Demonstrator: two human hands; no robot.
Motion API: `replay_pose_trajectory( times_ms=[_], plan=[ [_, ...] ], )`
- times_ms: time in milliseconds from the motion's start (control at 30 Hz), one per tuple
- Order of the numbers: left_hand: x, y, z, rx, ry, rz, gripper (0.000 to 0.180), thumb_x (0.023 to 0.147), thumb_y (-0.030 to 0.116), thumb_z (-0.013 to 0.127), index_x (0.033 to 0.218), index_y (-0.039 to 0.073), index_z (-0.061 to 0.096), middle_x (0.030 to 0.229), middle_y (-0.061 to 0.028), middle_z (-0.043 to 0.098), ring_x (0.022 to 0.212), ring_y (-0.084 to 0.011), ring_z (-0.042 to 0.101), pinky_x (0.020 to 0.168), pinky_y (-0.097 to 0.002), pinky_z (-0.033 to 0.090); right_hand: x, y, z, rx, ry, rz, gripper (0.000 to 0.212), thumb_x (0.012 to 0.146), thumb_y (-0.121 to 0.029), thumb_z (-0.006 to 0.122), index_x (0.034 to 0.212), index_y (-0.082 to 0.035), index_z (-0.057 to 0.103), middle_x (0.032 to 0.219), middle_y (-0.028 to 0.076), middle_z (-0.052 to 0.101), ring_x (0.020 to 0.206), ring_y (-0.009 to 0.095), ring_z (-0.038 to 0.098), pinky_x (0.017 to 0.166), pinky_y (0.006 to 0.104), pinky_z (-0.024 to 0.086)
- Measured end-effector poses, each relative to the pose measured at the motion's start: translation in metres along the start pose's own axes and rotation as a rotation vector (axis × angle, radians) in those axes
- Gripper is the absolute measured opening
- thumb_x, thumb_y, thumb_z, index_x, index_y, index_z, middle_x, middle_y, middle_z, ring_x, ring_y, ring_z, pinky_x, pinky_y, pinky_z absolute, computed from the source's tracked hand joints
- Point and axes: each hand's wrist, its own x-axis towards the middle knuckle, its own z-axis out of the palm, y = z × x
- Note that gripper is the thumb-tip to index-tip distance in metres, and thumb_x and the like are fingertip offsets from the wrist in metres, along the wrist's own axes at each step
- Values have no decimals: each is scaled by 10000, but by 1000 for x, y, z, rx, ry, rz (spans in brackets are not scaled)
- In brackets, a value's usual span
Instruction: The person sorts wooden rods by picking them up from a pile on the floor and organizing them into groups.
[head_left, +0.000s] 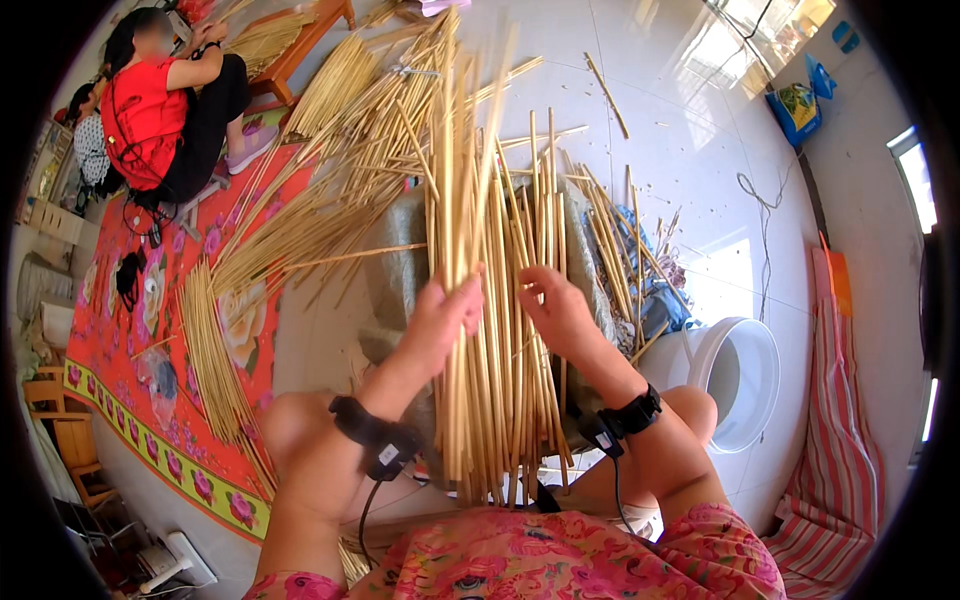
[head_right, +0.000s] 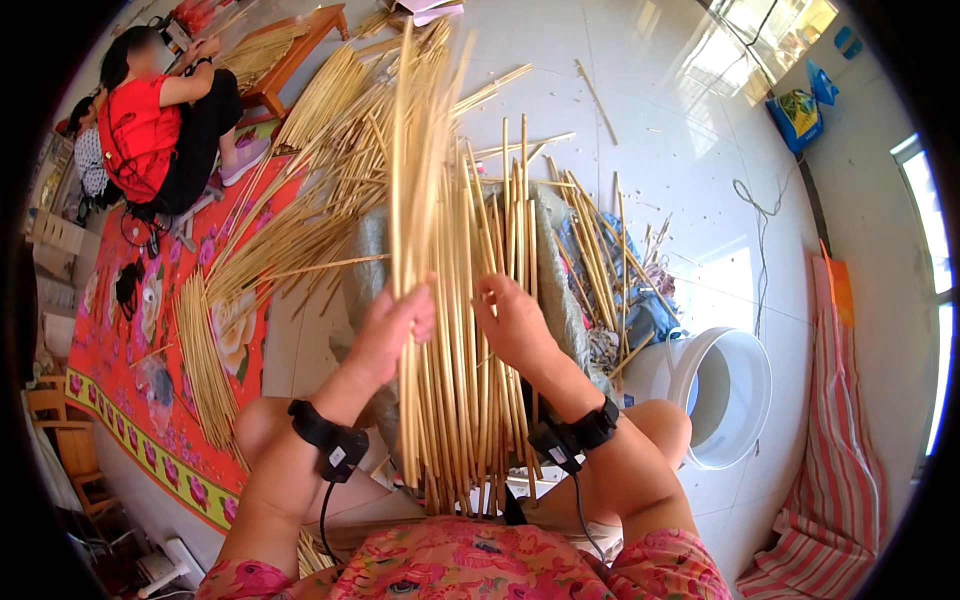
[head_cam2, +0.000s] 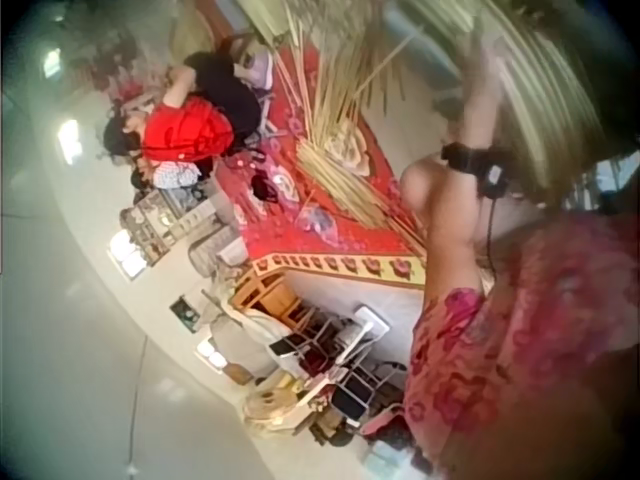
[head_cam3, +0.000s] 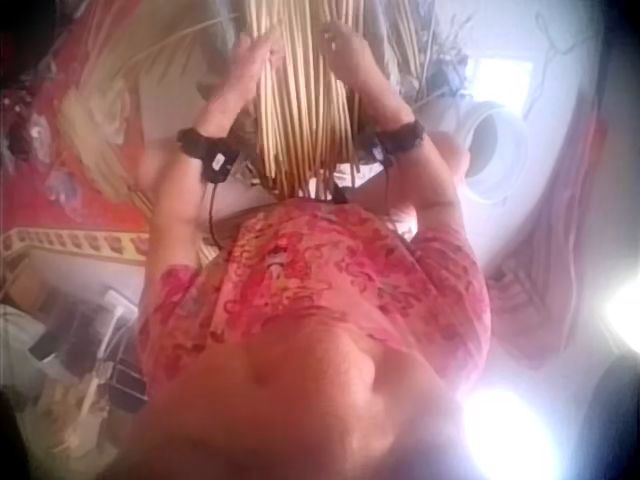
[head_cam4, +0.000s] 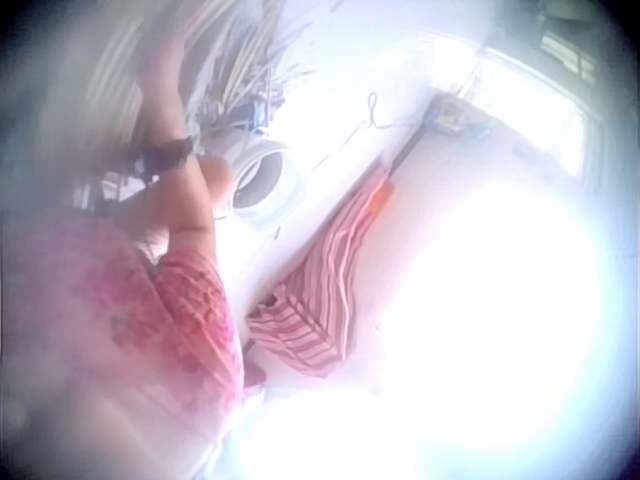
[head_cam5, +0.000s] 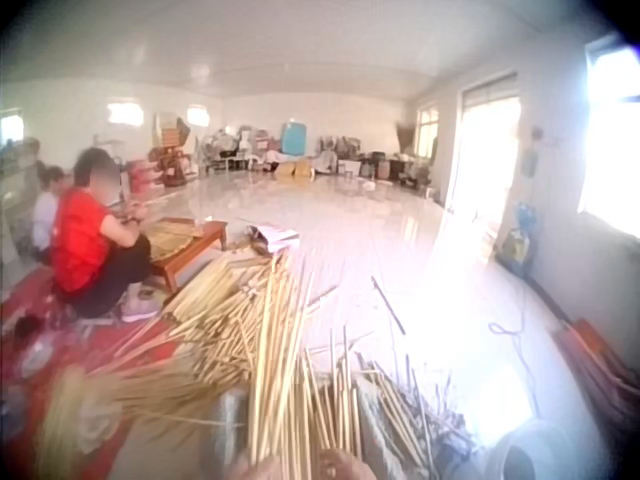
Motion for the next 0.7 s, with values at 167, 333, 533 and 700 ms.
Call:
replay_pose_trajectory(
  times_ms=[167, 333, 533, 700],
  plan=[
    [-3, 20, -25, -158, 185, 17, 177, 938, 226, 552, 1041, 85, 520, 661, 31, 433, 540, -67, 399, 480, -207, 347, -22, 27, 35, -272, -310, -172, 337, 833, -127, 601, 1145, -28, 520, 1154, 163, 550, 1055, 362, 537, 924, 426, 440],
    [-6, 24, -34, -200, 249, 59, 155, 934, 216, 560, 1026, 98, 519, 682, 14, 460, 551, -83, 419, 490, -224, 348, -21, 24, 45, -440, -310, -71, 292, 824, -96, 578, 1109, -49, 536, 1115, 124, 553, 1063, 314, 534, 881, 415, 476],
    [-12, 25, -32, -149, 228, 30, 167, 923, 210, 568, 1025, 91, 511, 660, 15, 455, 533, -81, 411, 480, -219, 331, -12, 30, 38, -680, -240, -11, 220, 780, -159, 640, 948, -44, 557, 999, 117, 563, 961, 311, 553, 777, 405, 502],
    [-11, 22, -30, -138, 208, 20, 174, 919, 211, 576, 1022, 87, 512, 650, 20, 450, 530, -80, 409, 478, -219, 333, -2, 37, 47, -593, -121, -67, 162, 776, -109, 604, 918, -44, 560, 962, 129, 563, 964, 316, 555, 766, 415, 506]
  ],
)
